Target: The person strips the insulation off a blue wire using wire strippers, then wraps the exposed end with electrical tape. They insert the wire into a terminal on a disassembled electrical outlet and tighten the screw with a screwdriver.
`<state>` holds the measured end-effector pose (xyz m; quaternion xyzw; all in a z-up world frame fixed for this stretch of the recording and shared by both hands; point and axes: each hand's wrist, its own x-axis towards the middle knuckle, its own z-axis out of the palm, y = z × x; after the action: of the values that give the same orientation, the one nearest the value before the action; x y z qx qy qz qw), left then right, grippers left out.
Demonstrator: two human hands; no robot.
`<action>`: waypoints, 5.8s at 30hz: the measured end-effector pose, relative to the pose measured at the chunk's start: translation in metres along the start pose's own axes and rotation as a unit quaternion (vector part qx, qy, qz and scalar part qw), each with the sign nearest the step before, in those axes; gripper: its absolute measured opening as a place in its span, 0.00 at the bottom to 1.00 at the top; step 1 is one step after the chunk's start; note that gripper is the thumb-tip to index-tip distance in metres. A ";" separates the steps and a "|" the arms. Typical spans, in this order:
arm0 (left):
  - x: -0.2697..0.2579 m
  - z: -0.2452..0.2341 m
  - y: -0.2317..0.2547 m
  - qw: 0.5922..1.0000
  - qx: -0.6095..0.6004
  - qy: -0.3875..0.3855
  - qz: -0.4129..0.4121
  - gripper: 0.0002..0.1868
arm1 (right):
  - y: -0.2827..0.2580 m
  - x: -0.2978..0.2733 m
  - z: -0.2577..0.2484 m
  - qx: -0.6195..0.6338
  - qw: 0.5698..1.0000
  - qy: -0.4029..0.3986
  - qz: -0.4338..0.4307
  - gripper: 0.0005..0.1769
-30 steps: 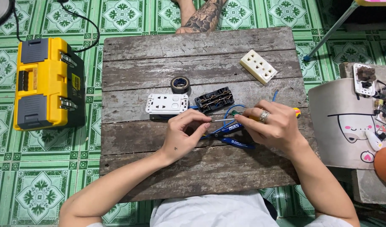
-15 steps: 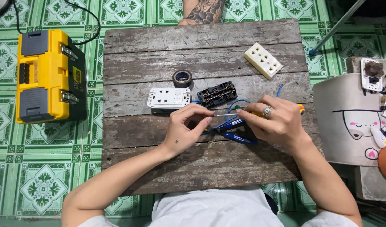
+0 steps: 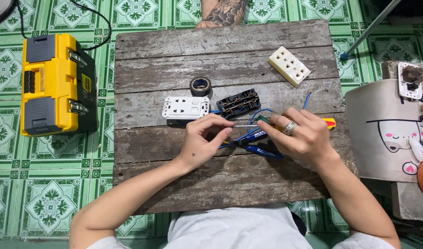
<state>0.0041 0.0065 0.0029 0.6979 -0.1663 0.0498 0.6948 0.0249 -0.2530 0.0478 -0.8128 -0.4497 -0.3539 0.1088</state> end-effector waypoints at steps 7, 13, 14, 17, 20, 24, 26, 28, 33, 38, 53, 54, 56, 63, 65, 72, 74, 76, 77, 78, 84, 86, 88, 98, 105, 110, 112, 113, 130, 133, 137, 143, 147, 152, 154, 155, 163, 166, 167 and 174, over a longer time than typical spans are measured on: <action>0.002 0.001 0.002 1.000 0.008 -0.014 0.026 0.11 | -0.002 0.001 0.005 0.056 0.997 -0.008 0.050 0.05; 0.003 0.003 0.007 1.000 0.006 -0.027 0.004 0.32 | 0.001 -0.008 0.009 0.050 0.989 -0.011 0.135 0.03; 0.002 0.002 0.010 0.999 0.012 -0.034 -0.012 0.32 | 0.003 -0.015 0.013 0.048 0.985 -0.010 0.165 0.03; 0.002 0.004 0.002 0.998 0.050 -0.046 -0.011 0.32 | 0.005 -0.018 0.012 0.022 0.972 -0.019 0.233 0.02; 0.000 0.006 0.005 0.995 0.074 -0.060 -0.012 0.28 | 0.007 -0.029 0.015 -0.027 0.950 -0.067 0.304 0.05; -0.001 0.007 0.003 0.994 0.076 -0.069 -0.028 0.28 | 0.010 -0.041 0.016 -0.053 0.932 -0.095 0.347 0.05; 0.000 0.007 0.003 0.994 0.075 -0.067 -0.041 0.27 | 0.012 -0.048 0.021 -0.057 0.909 -0.131 0.392 0.05; 0.000 0.007 0.004 0.993 0.080 -0.069 -0.044 0.27 | 0.013 -0.049 0.023 -0.060 0.901 -0.149 0.404 0.06; 0.002 0.005 0.003 0.991 0.102 -0.084 -0.023 0.25 | 0.015 -0.048 0.027 -0.062 0.880 -0.204 0.424 0.08; -0.001 0.003 -0.004 0.955 0.248 -0.157 0.039 0.22 | 0.014 -0.038 0.025 -0.074 0.887 -0.215 0.401 0.07; 0.058 0.015 -0.016 0.802 0.498 -0.040 0.327 0.05 | 0.005 -0.026 0.014 -0.055 0.896 -0.196 0.395 0.12; 0.058 0.016 -0.019 0.802 0.499 -0.040 0.326 0.05 | 0.006 -0.028 0.015 -0.055 0.896 -0.195 0.395 0.12; 0.058 0.018 -0.024 0.797 0.503 -0.021 0.333 0.04 | 0.007 -0.031 0.017 -0.052 0.884 -0.213 0.413 0.12; 0.054 0.024 -0.031 0.796 0.518 0.034 0.311 0.06 | 0.007 -0.039 0.022 -0.061 0.890 -0.215 0.398 0.14; 0.055 0.027 -0.034 0.808 0.512 0.056 0.288 0.06 | 0.007 -0.041 0.023 -0.055 0.884 -0.223 0.408 0.14; 0.057 0.031 -0.034 0.817 0.511 0.058 0.262 0.06 | 0.006 -0.038 0.025 -0.060 0.893 -0.200 0.398 0.13; 0.058 0.032 -0.038 0.805 0.526 0.061 0.267 0.08 | 0.006 -0.037 0.024 -0.059 0.895 -0.196 0.397 0.14; 0.058 0.032 -0.039 0.801 0.530 0.063 0.272 0.08 | 0.007 -0.038 0.024 -0.062 0.893 -0.199 0.399 0.13; 0.059 0.032 -0.039 0.798 0.533 0.062 0.274 0.08 | 0.007 -0.039 0.024 -0.063 0.889 -0.206 0.404 0.13; 0.060 0.031 -0.039 0.796 0.533 0.067 0.279 0.08 | 0.008 -0.036 0.023 -0.066 0.892 -0.201 0.400 0.13; 0.061 0.029 -0.045 0.811 0.511 0.067 0.278 0.06 | 0.005 -0.031 0.020 -0.052 0.872 -0.216 0.436 0.15; 0.064 0.028 -0.040 0.804 0.513 0.071 0.294 0.07 | 0.005 -0.031 0.020 -0.048 0.870 -0.216 0.441 0.14; 0.064 0.028 -0.051 0.812 0.506 0.072 0.281 0.08 | 0.006 -0.034 0.022 -0.051 0.871 -0.212 0.440 0.14; 0.061 0.023 -0.026 0.873 0.470 -0.014 0.130 0.14 | 0.002 -0.030 0.018 -0.043 0.867 -0.214 0.447 0.12; 0.057 0.028 -0.021 0.869 0.469 0.009 0.161 0.12 | -0.001 -0.025 0.016 -0.054 0.880 -0.190 0.433 0.10; 0.052 0.031 -0.042 0.824 0.513 0.031 0.239 0.11 | 0.000 -0.027 0.019 -0.062 0.894 -0.169 0.411 0.10; 0.050 0.030 -0.046 0.810 0.518 0.040 0.272 0.09 | 0.001 -0.028 0.020 -0.061 0.897 -0.166 0.405 0.10; 0.049 0.030 -0.047 0.795 0.522 0.050 0.306 0.08 | 0.001 -0.029 0.021 -0.061 0.900 -0.162 0.400 0.10; 0.032 0.024 -0.056 0.762 0.524 0.037 0.378 0.02 | -0.003 -0.022 0.016 -0.052 0.915 -0.139 0.375 0.09; 0.034 0.022 -0.060 0.781 0.503 0.036 0.370 0.04 | -0.001 -0.022 0.018 -0.062 0.924 -0.114 0.359 0.07; 0.029 0.023 -0.063 0.816 0.451 0.043 0.360 0.10 | -0.003 -0.019 0.014 -0.052 0.942 -0.065 0.324 0.10; 0.036 0.019 -0.042 0.910 0.324 0.022 0.257 0.13 | -0.005 -0.010 0.016 0.076 0.967 0.063 0.236 0.12; 0.029 0.020 -0.026 0.927 0.299 0.019 0.224 0.11 | -0.017 0.001 0.026 0.104 0.976 0.042 0.185 0.10; 0.024 0.015 -0.005 0.953 0.274 -0.033 0.129 0.14 | -0.026 0.036 0.022 0.093 0.992 0.026 0.081 0.14; 0.025 0.014 -0.002 0.962 0.248 -0.040 0.104 0.15 | -0.023 0.030 0.030 0.117 0.989 0.030 0.089 0.11; 0.024 0.013 0.000 0.971 0.223 -0.048 0.078 0.15 | -0.022 0.028 0.034 0.141 0.984 0.034 0.099 0.08; 0.027 0.008 -0.001 0.978 0.194 -0.060 0.055 0.16 | -0.018 0.018 0.034 0.167 0.971 0.041 0.164 0.10; 0.028 0.008 -0.001 0.979 0.186 -0.064 0.048 0.16 | -0.016 0.021 0.030 0.139 0.982 0.022 0.128 0.05; 0.028 0.008 0.000 0.980 0.181 -0.065 0.045 0.16 | -0.016 0.022 0.030 0.118 0.988 0.017 0.103 0.05; 0.029 0.006 0.001 0.980 0.176 -0.075 0.044 0.16 | -0.019 0.023 0.033 0.090 0.992 0.020 0.081 0.03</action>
<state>0.0300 -0.0045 0.0121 0.8031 -0.2377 0.0563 0.5435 0.0333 -0.2105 0.0362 -0.8263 -0.4101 -0.3182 0.2186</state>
